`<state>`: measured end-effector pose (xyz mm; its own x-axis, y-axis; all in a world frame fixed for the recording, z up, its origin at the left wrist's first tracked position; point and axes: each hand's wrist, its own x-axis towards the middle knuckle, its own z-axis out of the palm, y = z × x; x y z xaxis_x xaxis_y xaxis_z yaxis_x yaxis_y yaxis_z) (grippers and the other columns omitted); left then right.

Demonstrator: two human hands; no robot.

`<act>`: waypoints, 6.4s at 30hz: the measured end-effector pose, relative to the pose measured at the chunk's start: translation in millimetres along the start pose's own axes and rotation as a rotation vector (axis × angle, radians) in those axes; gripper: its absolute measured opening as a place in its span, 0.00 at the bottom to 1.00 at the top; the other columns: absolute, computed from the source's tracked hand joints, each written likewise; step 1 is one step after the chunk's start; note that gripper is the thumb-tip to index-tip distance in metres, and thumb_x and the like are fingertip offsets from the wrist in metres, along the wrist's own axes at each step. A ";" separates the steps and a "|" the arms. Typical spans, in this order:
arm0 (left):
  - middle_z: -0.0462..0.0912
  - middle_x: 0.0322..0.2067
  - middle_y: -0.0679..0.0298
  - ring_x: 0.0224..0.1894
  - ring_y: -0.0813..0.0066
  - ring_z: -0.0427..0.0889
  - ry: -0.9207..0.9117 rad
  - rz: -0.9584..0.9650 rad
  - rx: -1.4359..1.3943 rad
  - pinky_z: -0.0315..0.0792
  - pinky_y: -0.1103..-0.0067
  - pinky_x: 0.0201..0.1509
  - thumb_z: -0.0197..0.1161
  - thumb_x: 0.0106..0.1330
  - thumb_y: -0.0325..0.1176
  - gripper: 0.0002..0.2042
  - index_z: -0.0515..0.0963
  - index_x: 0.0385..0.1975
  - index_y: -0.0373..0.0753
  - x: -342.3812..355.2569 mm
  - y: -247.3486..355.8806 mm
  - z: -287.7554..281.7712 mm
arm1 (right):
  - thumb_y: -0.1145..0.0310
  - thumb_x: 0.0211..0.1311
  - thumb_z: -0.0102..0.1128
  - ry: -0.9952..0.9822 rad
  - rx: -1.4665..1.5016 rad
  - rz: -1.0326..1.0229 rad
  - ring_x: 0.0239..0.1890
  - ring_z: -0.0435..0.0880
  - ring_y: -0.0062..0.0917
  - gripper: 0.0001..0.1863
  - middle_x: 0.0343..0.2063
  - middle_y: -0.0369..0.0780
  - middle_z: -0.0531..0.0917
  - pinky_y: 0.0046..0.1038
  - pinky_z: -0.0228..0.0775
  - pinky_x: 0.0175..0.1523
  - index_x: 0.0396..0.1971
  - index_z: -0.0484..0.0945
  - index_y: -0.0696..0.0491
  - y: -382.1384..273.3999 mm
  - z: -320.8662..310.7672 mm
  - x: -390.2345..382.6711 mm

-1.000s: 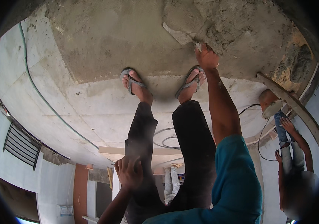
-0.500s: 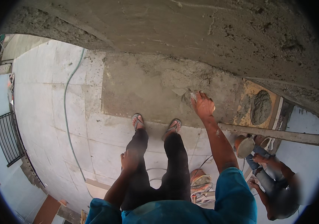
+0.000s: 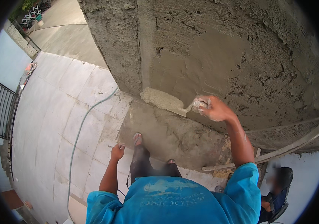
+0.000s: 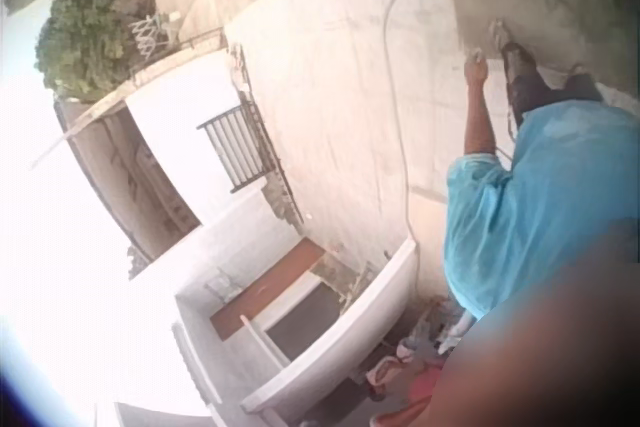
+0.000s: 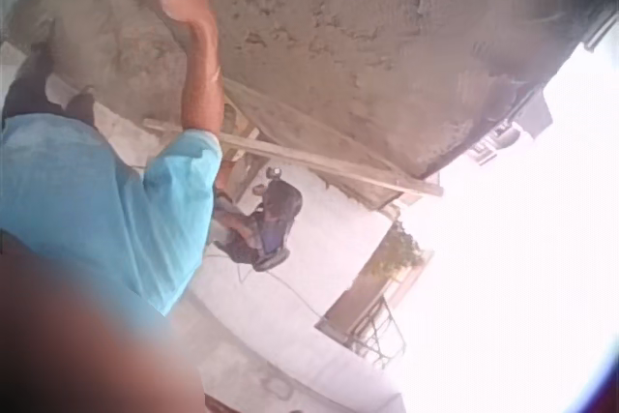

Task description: The person applies wet cement to a vertical wall using a trowel, smoothing the surface in repeated strokes. Another worker is visible nearby handling buckets and tools.

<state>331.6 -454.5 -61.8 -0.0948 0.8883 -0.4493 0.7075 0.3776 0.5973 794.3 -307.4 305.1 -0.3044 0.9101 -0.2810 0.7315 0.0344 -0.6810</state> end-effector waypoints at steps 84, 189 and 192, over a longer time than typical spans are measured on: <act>0.84 0.39 0.46 0.45 0.47 0.83 -0.046 -0.190 -0.012 0.75 0.62 0.51 0.56 0.61 0.41 0.15 0.84 0.38 0.39 157.3 -52.1 -22.3 | 0.67 0.62 0.62 1.042 -0.296 -0.007 0.34 0.83 0.22 0.16 0.39 0.40 0.87 0.27 0.75 0.42 0.47 0.80 0.58 -84.5 -167.6 -11.3; 0.83 0.44 0.54 0.48 0.55 0.83 -0.885 0.630 0.502 0.76 0.69 0.50 0.45 0.50 0.12 0.23 0.81 0.43 0.36 212.8 114.4 473.1 | 0.58 0.68 0.52 1.321 1.773 1.138 0.10 0.70 0.26 0.14 0.15 0.39 0.71 0.29 0.64 0.14 0.31 0.70 0.55 758.2 715.7 -26.5; 0.84 0.42 0.54 0.47 0.57 0.84 -0.798 0.708 0.475 0.76 0.72 0.48 0.45 0.49 0.11 0.23 0.81 0.41 0.36 212.5 126.4 470.7 | 0.60 0.65 0.57 1.412 1.607 0.949 0.15 0.77 0.29 0.15 0.17 0.43 0.77 0.31 0.70 0.19 0.37 0.74 0.58 751.0 709.7 -43.1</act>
<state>730.6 -341.0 -394.5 0.7735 0.3810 -0.5064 0.6328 -0.4218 0.6493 923.8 -613.8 -674.1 0.6718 0.1126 -0.7321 -0.7365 -0.0035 -0.6764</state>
